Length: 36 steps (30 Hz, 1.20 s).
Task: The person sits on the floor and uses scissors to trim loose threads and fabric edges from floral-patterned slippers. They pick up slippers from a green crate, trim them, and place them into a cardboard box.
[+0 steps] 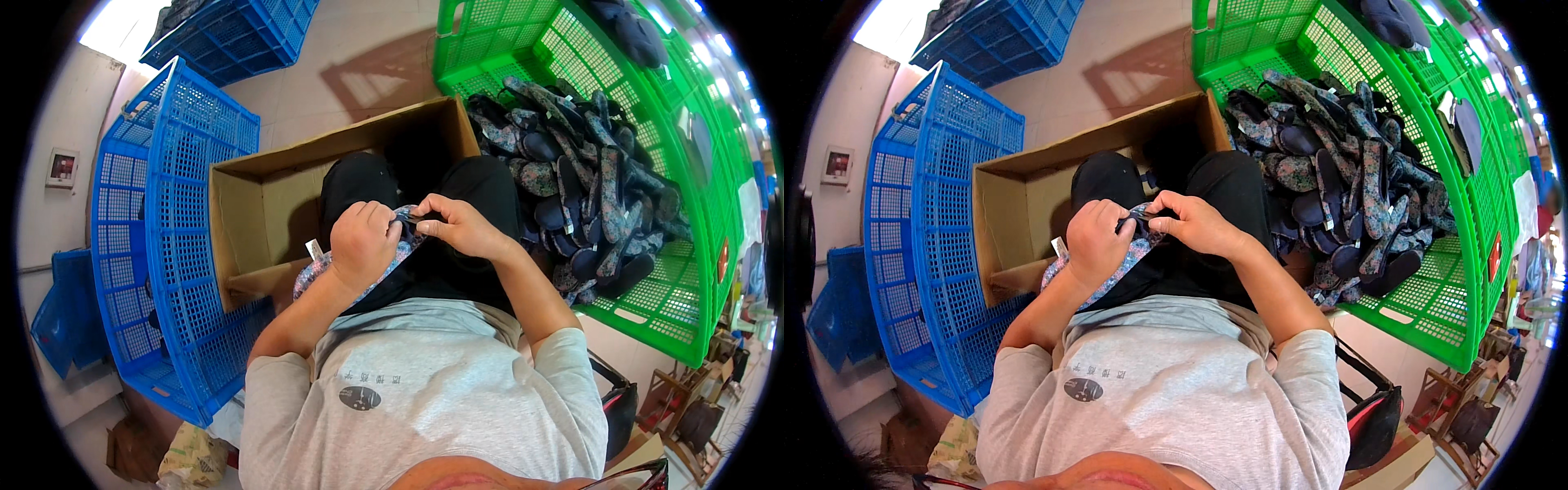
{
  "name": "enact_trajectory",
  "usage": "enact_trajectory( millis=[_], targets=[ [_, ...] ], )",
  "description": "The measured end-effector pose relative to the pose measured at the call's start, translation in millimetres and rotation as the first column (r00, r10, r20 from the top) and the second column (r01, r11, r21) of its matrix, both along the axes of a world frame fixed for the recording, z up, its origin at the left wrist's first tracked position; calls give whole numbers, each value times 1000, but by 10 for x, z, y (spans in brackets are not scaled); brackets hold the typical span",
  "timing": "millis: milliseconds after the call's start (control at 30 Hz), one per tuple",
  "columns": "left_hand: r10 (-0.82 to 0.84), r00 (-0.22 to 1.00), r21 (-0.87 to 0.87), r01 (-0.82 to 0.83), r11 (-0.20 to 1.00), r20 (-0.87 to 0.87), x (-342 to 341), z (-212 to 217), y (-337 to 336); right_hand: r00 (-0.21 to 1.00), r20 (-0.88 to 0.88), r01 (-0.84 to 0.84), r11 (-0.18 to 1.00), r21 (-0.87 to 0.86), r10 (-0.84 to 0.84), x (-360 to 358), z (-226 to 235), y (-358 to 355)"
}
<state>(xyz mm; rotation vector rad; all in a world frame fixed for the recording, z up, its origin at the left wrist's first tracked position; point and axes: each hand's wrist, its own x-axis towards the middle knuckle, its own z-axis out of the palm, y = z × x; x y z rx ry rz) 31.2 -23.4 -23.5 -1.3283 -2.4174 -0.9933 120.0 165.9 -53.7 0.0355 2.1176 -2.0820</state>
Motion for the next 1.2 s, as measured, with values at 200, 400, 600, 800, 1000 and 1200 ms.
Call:
enact_trajectory(
  millis=[200, 400, 600, 800, 1000, 1200],
  targets=[
    [46, 998, 53, -48, 997, 44, -39, -53, 66, 997, -18, 69, 998, 10, -68, -35, 18, -5],
    [53, 997, 66, -56, 996, 55, -45, -51, 104, 996, 2, 92, 993, -79, -92, -53, -45, 11],
    [56, 997, 82, -60, 995, 47, -70, -91, 124, 989, -17, 146, 989, 34, -145, -71, -66, -28],
    [110, 989, 23, -113, 993, 93, -112, -69, 157, 877, 156, 480, 834, -273, -454, -57, -240, -75],
    [52, 951, -42, -41, 998, 304, -206, 28, 147, 821, 63, 567, 798, -203, -567, 42, -259, -208],
    [-30, 805, -207, 189, 960, 593, -434, 35, 208, 809, 50, 587, 800, -120, -586, -58, -465, -205]
  ],
)
